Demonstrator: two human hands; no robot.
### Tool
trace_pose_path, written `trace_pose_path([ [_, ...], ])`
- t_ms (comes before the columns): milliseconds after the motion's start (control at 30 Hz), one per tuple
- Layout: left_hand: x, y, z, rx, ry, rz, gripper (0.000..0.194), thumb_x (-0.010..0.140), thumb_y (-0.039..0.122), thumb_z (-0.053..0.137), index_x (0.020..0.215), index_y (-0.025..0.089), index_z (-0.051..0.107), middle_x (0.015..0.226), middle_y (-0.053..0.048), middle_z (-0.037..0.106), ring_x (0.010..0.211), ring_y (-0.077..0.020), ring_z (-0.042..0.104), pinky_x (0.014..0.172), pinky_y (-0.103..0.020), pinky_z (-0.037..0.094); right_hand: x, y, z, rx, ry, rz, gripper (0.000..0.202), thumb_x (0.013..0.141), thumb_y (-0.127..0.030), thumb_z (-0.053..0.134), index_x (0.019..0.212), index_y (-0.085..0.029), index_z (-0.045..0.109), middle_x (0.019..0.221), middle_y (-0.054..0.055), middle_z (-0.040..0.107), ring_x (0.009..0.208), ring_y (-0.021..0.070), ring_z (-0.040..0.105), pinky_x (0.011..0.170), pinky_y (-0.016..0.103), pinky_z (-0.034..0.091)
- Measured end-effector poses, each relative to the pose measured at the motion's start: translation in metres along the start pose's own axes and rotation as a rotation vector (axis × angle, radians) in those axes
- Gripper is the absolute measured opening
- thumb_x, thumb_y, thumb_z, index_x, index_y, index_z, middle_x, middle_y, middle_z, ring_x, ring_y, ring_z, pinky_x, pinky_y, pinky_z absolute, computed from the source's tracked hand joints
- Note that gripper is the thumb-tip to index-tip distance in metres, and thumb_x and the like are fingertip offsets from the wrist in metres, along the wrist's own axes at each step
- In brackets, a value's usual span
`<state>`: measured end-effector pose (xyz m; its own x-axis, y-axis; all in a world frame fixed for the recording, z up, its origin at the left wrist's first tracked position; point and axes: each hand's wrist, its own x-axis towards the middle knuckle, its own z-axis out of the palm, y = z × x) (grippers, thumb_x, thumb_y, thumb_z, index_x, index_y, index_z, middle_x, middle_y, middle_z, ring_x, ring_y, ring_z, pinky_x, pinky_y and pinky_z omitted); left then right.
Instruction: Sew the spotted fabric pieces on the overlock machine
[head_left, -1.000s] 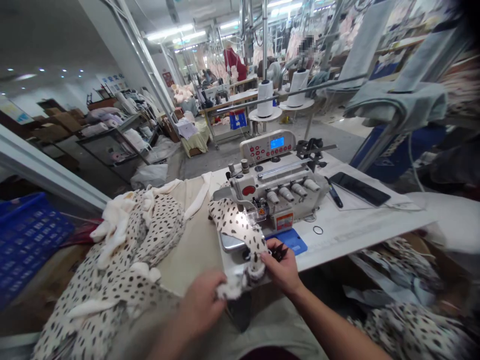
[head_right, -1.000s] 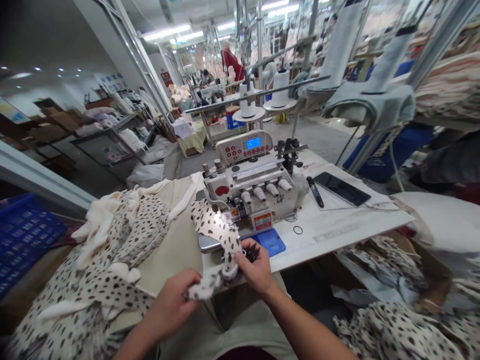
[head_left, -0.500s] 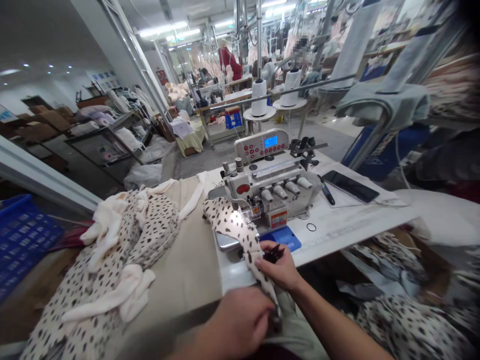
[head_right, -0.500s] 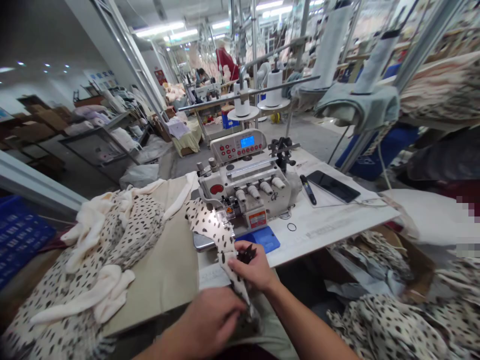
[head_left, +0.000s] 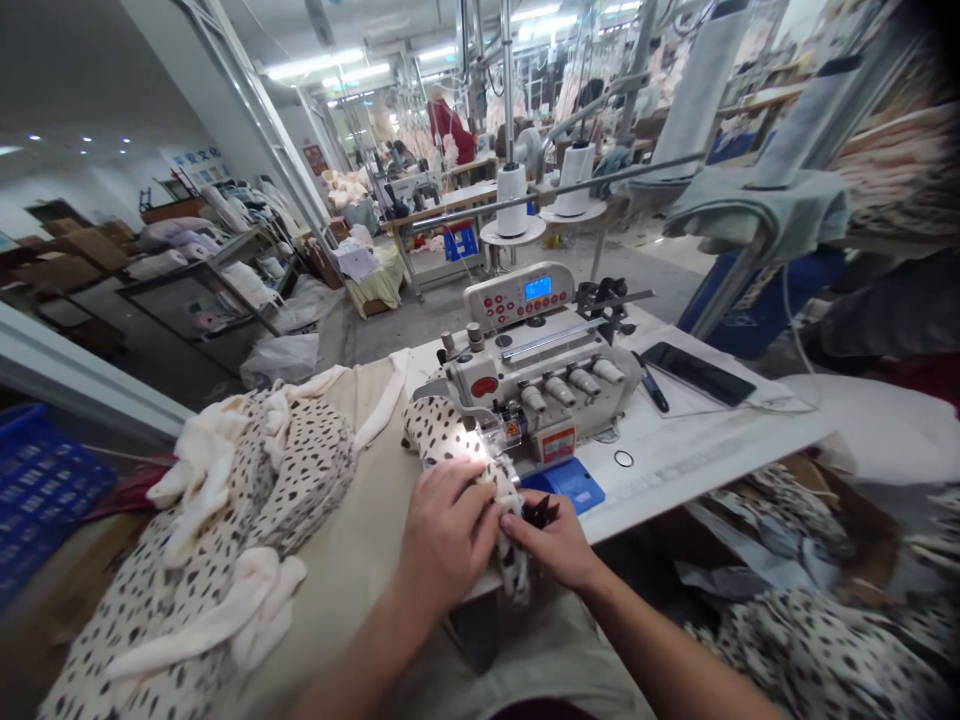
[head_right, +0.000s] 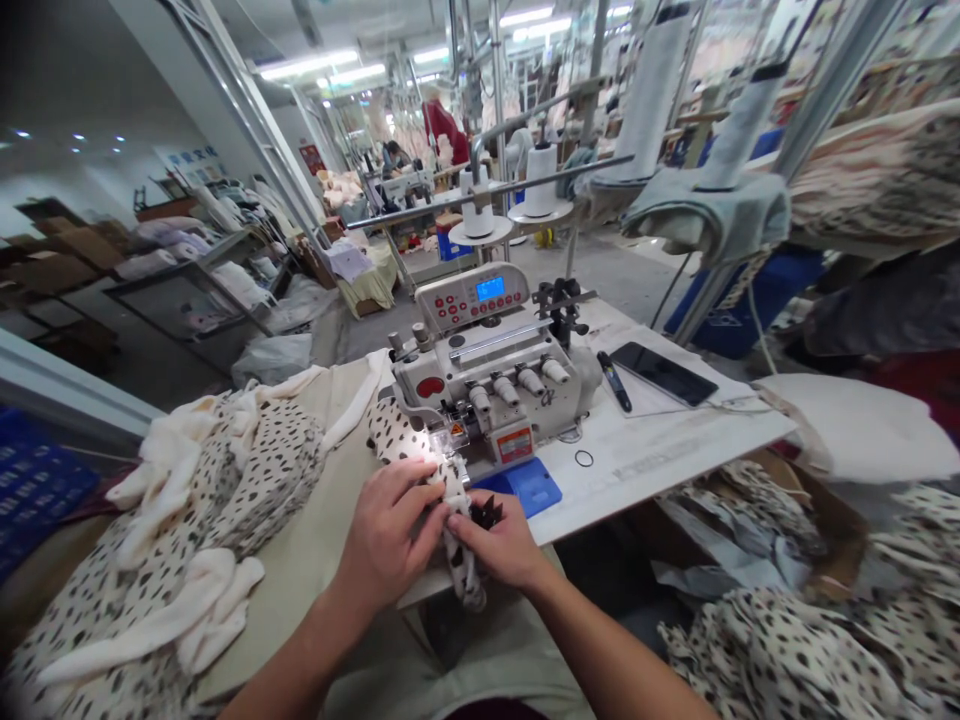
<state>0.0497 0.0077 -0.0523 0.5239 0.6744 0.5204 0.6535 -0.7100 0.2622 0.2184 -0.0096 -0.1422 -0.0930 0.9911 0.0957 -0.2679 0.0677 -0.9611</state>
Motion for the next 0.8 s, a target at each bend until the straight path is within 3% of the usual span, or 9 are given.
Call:
trace_pose_path([
  [200,0.009,-0.005,-0.004,0.034,-0.028,0.022,0.018,0.091,0.019,0.059,0.107,0.020,0.066,0.121,-0.011,0.064,0.120,-0.0275,0.055,0.106,-0.050,0.043,0.001,0.006,0.001,-0.027,0.021,-0.042,0.025,0.082,-0.042,0.075,0.089,-0.017,0.075,0.078,0.004,0.071,0.070,0.0183,0.064,0.067,0.030,0.052],
  [400,0.007,-0.003,-0.003,0.052,-0.033,0.164,0.022,0.091,0.013,0.056,0.109,0.019,0.067,0.110,-0.009,0.069,0.105,-0.0244,0.060,0.097,-0.045,0.046,-0.001,-0.002,0.004,-0.127,-0.003,-0.142,0.019,0.086,-0.037,0.071,0.085,-0.018,0.075,0.077,0.003,0.071,0.071,0.0175,0.063,0.068,0.029,0.051],
  [800,0.014,-0.007,-0.001,0.001,-0.023,0.054,0.020,0.091,0.018,0.058,0.110,0.018,0.064,0.114,-0.011,0.068,0.113,-0.0259,0.059,0.104,-0.048,0.047,-0.001,0.007,0.002,0.032,0.104,-0.055,0.025,0.083,-0.043,0.075,0.086,-0.018,0.077,0.078,0.004,0.072,0.067,0.0162,0.063,0.064,0.028,0.052],
])
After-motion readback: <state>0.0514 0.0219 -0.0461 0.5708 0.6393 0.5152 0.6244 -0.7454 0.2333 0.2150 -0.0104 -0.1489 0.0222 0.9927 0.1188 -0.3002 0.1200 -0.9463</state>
